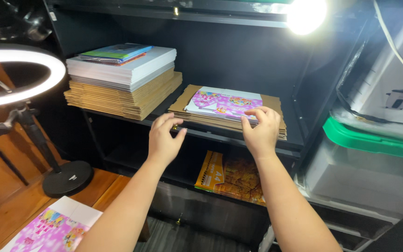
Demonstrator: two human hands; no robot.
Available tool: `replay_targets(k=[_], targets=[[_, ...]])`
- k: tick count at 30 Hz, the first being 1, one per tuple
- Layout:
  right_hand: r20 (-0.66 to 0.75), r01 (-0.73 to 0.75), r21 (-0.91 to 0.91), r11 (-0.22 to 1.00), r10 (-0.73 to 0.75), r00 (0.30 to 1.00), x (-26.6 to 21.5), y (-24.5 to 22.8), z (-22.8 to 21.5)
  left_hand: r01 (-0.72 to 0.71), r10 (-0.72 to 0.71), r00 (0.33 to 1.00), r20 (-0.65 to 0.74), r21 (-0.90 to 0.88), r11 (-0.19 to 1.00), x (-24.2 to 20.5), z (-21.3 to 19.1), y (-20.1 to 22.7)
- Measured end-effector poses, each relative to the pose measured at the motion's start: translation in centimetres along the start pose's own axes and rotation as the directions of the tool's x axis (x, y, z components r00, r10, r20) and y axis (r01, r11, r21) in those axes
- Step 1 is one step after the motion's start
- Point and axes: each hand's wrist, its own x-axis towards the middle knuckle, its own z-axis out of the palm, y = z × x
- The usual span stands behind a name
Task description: The person repeatedly picks up small stacks of pink patterned papers from a wooden bench and places them onto a shelf. The person handles the papers by hand, moving them between the bench and the shelf multiple times.
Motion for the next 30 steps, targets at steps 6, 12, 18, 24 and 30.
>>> replay_targets(k=[6,12,18,24,30], targets=[[-0.042,0.149,0.200,0.968,-0.143,0.989,-2.9,-6.5,3.0,0.131,-0.131,0.991,0.006,-0.024,0.991,-7.2,-6.2,0.2],[0.128,0.046,0.419,0.907,-0.109,0.986,-9.7,-14.8,7.3,0.297,-0.268,0.948,-0.171,0.169,0.940,-16.9,-11.4,-8.0],[0.548,-0.191,0.495,0.847,-0.134,0.825,-18.8,-21.2,10.7,0.478,-0.401,0.871,-0.285,0.301,0.825,-26.9,-17.7,-14.5],[0.768,-0.242,0.430,0.870,-0.212,0.604,-30.5,-25.0,13.8,0.544,-0.523,0.831,-0.189,0.473,0.693,-32.1,-20.8,-15.4],[0.812,-0.095,0.507,0.857,-0.438,0.385,-36.8,-27.0,12.7,0.535,-0.641,0.767,0.016,0.534,0.654,-34.3,-20.6,-15.4]])
